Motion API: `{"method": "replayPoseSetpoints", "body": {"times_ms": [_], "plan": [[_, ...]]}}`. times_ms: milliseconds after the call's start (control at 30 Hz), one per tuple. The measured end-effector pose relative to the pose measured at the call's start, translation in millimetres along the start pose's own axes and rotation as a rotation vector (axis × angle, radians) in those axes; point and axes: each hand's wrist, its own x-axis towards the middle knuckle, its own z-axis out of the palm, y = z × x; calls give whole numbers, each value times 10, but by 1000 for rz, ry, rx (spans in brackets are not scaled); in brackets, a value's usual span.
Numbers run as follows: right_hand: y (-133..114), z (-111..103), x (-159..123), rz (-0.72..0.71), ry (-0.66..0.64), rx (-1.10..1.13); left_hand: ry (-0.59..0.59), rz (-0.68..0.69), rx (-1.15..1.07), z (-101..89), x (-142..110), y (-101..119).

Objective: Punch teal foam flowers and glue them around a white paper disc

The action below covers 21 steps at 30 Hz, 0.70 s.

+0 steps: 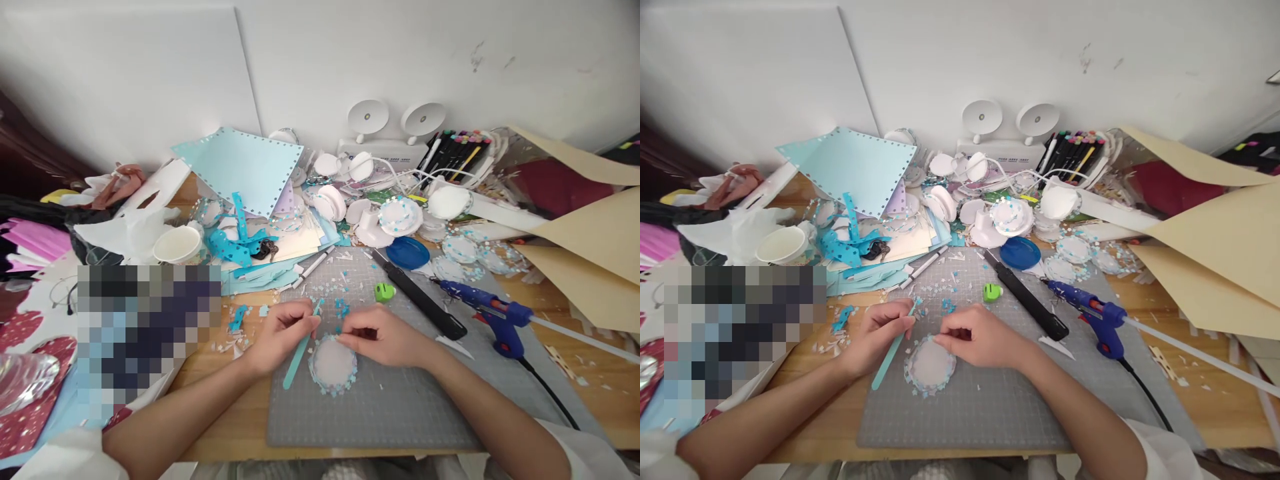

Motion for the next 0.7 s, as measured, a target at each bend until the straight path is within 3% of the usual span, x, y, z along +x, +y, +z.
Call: {"method": "replayPoseSetpoints", "body": {"times_ms": [233,467,700], "plan": [[40,-18,29,60,161,-39,-28,6,14,-1,-8,6],[-28,-66,19,94,212,200,-60,39,85,-6,-6,32],[38,35,26,53,327,305,-53,29,52,1,1,53]]}}
